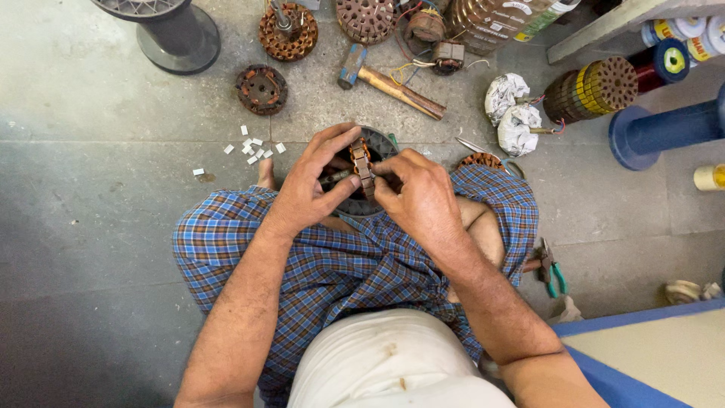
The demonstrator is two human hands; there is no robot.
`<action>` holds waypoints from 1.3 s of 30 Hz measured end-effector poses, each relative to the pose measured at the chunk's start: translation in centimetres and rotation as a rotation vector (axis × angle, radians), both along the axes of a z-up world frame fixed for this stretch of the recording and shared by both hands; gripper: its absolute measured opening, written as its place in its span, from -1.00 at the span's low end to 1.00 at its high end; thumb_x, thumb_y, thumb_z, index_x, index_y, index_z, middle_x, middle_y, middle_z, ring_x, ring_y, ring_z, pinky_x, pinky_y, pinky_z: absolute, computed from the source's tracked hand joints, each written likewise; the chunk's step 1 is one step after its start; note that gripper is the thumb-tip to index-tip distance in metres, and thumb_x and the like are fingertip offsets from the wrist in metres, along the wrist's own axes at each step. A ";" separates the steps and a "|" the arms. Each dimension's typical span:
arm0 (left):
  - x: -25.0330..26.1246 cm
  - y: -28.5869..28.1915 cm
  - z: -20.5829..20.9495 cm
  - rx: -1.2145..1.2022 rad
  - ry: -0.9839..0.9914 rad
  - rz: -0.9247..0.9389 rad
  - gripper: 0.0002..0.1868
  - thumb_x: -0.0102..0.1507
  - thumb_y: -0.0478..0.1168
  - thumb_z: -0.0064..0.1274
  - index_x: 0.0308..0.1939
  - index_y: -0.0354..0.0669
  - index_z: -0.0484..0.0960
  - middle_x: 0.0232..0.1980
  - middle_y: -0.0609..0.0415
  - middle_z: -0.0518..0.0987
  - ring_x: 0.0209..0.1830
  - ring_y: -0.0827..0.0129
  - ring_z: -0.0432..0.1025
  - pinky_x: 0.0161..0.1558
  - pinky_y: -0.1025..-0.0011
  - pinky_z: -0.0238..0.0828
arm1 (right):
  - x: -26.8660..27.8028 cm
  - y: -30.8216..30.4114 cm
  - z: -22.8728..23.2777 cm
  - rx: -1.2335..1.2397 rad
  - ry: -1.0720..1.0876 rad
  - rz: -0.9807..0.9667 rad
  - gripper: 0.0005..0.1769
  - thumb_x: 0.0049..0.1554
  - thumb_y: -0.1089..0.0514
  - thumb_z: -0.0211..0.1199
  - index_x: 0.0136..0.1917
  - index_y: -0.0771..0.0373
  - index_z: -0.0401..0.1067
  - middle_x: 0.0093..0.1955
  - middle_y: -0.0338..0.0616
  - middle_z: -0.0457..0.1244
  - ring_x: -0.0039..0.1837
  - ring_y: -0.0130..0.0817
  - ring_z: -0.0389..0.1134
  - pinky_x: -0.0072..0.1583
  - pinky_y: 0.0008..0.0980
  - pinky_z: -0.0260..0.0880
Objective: The person sits on the floor and repeatedly inserts small white rectangular insulating pieces into the slots of a motor armature. They use a green-handled screwdriver to push and adjust the pieces into place between the copper windings.
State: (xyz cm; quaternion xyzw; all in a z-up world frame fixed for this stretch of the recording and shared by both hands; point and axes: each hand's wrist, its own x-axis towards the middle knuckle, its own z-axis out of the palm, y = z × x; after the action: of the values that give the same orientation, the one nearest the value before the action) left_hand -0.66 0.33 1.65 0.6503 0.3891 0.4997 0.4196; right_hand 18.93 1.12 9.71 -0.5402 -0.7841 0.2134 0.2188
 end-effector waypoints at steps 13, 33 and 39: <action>0.0 0.2 -0.4 0.016 -0.013 0.002 -0.25 0.21 -0.34 0.25 0.49 -0.10 0.37 0.56 -0.09 0.28 0.58 0.10 0.26 0.53 0.23 0.24 | -0.6 1.0 0.7 0.062 -0.220 0.075 -0.82 0.00 0.18 0.37 -0.10 0.25 0.59 -0.12 0.07 0.35 -0.05 0.11 0.42 0.01 0.02 0.44; 0.0 0.3 -0.1 -0.110 -0.090 -0.028 -0.28 0.22 -0.32 0.26 0.46 -0.04 0.39 0.57 -0.03 0.27 0.51 0.19 0.33 0.44 0.28 0.39 | -0.7 0.6 0.9 0.073 -0.220 0.089 -0.87 0.04 0.23 0.35 -0.10 0.28 0.56 -0.11 0.03 0.35 -0.07 0.06 0.43 -0.01 -0.03 0.45; -0.4 0.4 -0.3 -0.037 -0.098 -0.054 -0.29 0.24 -0.36 0.23 0.48 -0.07 0.40 0.56 -0.06 0.28 0.59 0.13 0.22 0.56 0.22 0.18 | -0.1 0.2 0.2 0.060 -0.033 0.045 -0.79 0.03 0.25 0.37 -0.02 0.25 0.58 -0.14 -0.01 0.34 -0.08 -0.01 0.43 -0.04 -0.12 0.44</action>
State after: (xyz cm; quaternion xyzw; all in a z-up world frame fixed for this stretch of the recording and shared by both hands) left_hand -1.02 0.75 1.40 0.6274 0.3595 0.5120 0.4636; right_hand 18.87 1.30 9.94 -0.5190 -0.8056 0.1857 0.2170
